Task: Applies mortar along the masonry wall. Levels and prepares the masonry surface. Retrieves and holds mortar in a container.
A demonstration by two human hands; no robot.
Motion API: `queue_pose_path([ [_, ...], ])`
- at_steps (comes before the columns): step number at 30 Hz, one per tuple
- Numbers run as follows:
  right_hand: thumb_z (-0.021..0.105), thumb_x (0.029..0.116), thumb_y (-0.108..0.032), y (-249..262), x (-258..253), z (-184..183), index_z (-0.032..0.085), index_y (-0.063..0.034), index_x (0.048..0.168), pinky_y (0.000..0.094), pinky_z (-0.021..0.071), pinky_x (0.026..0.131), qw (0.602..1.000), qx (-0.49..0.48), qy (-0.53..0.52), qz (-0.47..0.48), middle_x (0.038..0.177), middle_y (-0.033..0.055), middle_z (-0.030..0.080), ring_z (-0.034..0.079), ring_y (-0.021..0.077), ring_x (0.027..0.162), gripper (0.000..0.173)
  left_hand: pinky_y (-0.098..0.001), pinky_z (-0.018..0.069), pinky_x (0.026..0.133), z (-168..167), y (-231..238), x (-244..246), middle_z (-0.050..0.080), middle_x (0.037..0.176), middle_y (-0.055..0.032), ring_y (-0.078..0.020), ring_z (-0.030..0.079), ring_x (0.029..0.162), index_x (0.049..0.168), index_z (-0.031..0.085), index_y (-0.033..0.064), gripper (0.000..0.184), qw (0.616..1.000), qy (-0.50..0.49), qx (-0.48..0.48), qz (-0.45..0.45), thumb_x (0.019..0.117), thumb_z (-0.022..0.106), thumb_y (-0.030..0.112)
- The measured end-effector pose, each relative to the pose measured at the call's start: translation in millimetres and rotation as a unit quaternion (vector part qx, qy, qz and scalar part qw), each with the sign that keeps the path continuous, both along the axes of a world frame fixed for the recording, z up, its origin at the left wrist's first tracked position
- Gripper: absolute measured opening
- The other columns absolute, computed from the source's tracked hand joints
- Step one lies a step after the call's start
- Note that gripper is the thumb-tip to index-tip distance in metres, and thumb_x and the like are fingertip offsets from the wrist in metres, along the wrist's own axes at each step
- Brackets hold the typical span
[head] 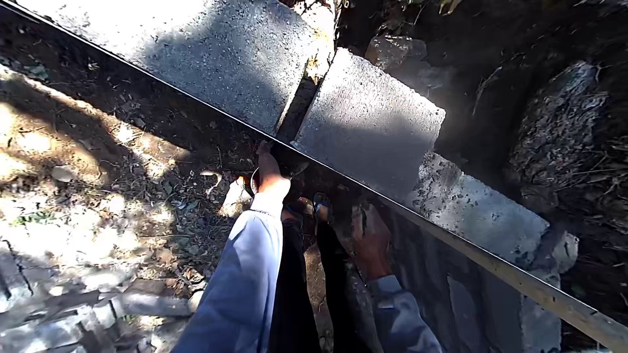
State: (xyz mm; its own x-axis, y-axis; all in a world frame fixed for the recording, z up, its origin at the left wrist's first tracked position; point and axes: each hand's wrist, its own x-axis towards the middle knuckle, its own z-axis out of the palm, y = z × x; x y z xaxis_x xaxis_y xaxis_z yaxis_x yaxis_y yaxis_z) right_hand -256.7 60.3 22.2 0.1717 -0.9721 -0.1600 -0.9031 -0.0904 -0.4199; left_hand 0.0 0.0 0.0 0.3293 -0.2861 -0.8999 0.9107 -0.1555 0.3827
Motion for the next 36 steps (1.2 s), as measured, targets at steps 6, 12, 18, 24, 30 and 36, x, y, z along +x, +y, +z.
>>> queue_pose_path([
  [6, 0.039, 0.1058, -0.036, 36, -70, 2, 0.066, 0.0130, 0.123, 0.0571, 0.0528, 0.099, 0.993, 0.096, 0.052, 0.044, 0.120, 0.0308, 0.069, 0.069, 0.0432, 0.113, 0.059, -0.0606, 0.0550, 0.094, -44, 77, -4, 0.052, 0.144, -0.0169, -0.0334, 0.058, 0.126, 0.147, 0.048, 0.0115, 0.049, 0.969, -0.122, 0.024, -0.214, 0.1123, 0.029, 0.041],
  [12, 0.040, 0.1102, -0.040, 10, 36, -99, 0.045, -0.0035, 0.153, 0.0574, 0.0472, 0.107, 0.862, 0.421, 0.201, 0.197, 0.134, 0.0238, 0.064, 0.063, 0.0385, 0.125, 0.057, -0.0592, 0.0340, 0.118, -193, 172, -6, 0.047, 0.153, -0.0258, -0.0406, 0.045, 0.142, 0.155, 0.039, 0.0029, 0.065, 0.831, -0.267, 0.247, -0.420, 0.1050, 0.053, 0.042],
  [18, 0.049, 0.1077, -0.031, -13, 155, -319, 0.054, 0.0032, 0.140, 0.0637, 0.0489, 0.100, 0.831, 0.386, 0.315, 0.248, 0.129, 0.0292, 0.064, 0.063, 0.0451, 0.121, 0.048, -0.0587, 0.0349, 0.116, -290, 232, 36, 0.045, 0.155, -0.0230, -0.0392, 0.045, 0.142, 0.160, 0.030, 0.0078, 0.067, 0.891, -0.139, 0.230, -0.366, 0.1075, 0.050, 0.044],
  [24, 0.053, 0.1043, -0.009, 85, 159, -381, 0.050, 0.0017, 0.141, 0.0635, 0.0558, 0.085, 0.794, 0.381, 0.306, 0.362, 0.125, 0.0307, 0.062, 0.066, 0.0488, 0.109, 0.038, -0.0381, 0.0307, 0.123, -413, 252, 37, 0.045, 0.159, -0.0110, -0.0166, 0.041, 0.147, 0.155, 0.045, 0.0116, 0.053, 0.929, -0.211, 0.111, -0.284, 0.1106, 0.041, 0.040],
  [30, 0.030, 0.1136, -0.040, 46, 122, -368, 0.060, -0.0022, 0.123, 0.0338, 0.0536, 0.059, 0.793, 0.571, 0.141, 0.159, 0.080, 0.0100, 0.059, 0.058, 0.0184, 0.063, 0.049, -0.0535, 0.0384, 0.116, -369, 252, 12, 0.051, 0.153, -0.0142, -0.0291, 0.051, 0.139, 0.155, 0.045, 0.0119, 0.051, 0.903, -0.225, 0.077, -0.357, 0.1101, 0.046, 0.036],
  [36, 0.040, 0.1106, -0.040, 23, 106, -383, 0.066, -0.0095, 0.132, 0.0628, 0.0457, 0.103, 0.772, 0.459, 0.312, 0.309, 0.126, 0.0200, 0.069, 0.063, 0.0381, 0.122, 0.045, -0.0496, 0.0377, 0.117, -369, 260, -1, 0.054, 0.150, -0.0155, -0.0278, 0.053, 0.138, 0.151, 0.049, 0.0067, 0.048, 0.904, -0.240, 0.081, -0.343, 0.1097, 0.048, 0.031],
])
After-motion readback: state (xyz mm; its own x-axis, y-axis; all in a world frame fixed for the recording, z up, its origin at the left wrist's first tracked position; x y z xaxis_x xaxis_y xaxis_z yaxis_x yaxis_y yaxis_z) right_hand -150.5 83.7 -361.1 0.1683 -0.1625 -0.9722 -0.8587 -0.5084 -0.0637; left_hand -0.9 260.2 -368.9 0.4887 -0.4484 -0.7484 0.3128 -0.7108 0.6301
